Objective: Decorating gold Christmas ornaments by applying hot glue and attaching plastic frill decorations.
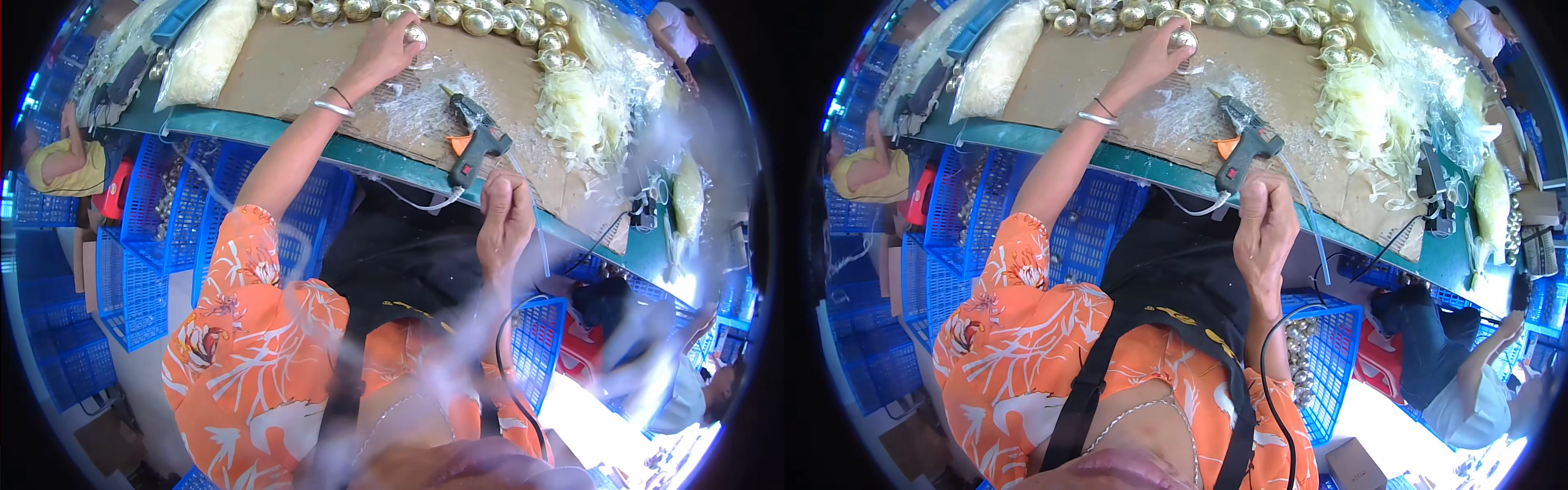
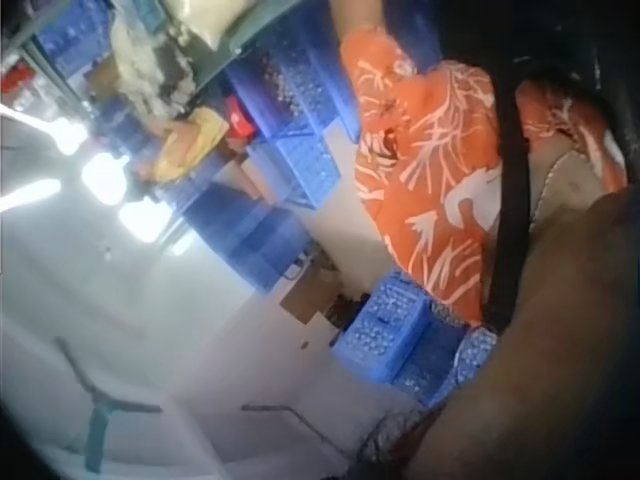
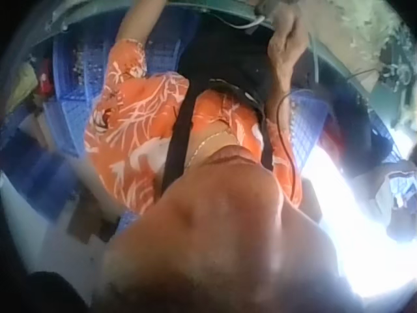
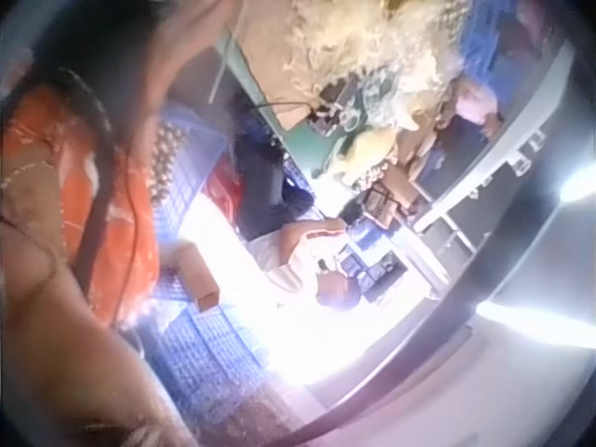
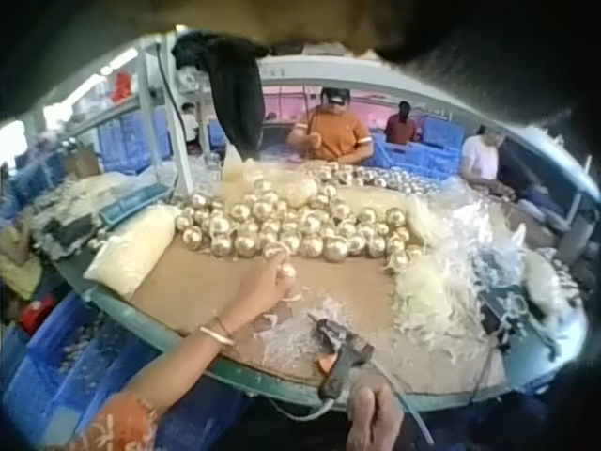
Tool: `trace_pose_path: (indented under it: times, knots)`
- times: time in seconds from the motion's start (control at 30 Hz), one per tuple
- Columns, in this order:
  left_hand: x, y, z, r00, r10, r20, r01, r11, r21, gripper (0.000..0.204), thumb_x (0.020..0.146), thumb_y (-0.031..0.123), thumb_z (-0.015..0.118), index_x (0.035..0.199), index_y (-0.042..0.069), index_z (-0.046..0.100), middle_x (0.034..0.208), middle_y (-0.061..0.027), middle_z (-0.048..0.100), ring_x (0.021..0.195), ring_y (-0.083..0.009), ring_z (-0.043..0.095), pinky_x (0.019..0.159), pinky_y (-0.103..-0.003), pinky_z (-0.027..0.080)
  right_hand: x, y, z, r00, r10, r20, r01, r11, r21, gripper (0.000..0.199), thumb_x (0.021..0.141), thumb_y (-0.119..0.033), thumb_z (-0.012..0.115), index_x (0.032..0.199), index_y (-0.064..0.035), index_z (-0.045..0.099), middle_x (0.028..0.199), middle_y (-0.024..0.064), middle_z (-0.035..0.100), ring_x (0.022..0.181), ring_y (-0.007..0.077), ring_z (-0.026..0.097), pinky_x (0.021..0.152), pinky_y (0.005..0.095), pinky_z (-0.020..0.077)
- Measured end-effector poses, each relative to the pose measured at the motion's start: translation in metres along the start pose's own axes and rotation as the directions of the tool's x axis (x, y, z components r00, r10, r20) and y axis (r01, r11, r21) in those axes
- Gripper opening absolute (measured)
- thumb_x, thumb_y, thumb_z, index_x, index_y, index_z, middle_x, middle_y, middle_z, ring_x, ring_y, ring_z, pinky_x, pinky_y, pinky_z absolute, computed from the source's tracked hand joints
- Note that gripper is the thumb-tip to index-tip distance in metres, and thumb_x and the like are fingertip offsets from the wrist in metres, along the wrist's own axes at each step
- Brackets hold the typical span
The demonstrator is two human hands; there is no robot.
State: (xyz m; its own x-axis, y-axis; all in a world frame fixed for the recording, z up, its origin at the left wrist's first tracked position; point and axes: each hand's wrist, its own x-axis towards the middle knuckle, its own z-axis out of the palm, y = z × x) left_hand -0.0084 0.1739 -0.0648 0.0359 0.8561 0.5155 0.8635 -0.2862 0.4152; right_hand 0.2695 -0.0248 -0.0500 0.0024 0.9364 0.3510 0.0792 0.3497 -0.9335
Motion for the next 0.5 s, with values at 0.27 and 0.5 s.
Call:
trace_pose_path:
  times: [0.27,0.5]
  knots:
    - [-0.048,0.019,-0.076,0.999,-0.029,0.03,0.038,0.928,-0.372,0.051,0.084,0.014,0.08,0.133,0.015,0.063,0.1,-0.0027,0.071,0.089,-0.0127,0.067,0.08,-0.03,0.055,0.02,0.014,0.005,0.997,-0.042,0.062,0.05,0.991,-0.126,0.022,0.103,-0.022,0.068,0.101,-0.0005,0.064,0.087,0.008,0.061,0.072,0.0139,0.053,0.069,0.0276,0.0453]
    - [-0.111,0.113,-0.113,0.878,0.105,0.467,0.4,0.374,-0.836,0.065,0.09,0.01,0.08,0.149,0.004,0.054,0.132,-0.0088,0.067,0.116,-0.015,0.065,0.105,-0.032,0.052,0.042,-0.028,0.024,0.872,-0.433,0.228,0.474,0.862,-0.178,0.058,0.088,-0.02,0.081,0.14,-0.0058,0.06,0.131,0.0171,0.062,0.103,0.0278,0.067,0.086,0.036,0.0559]
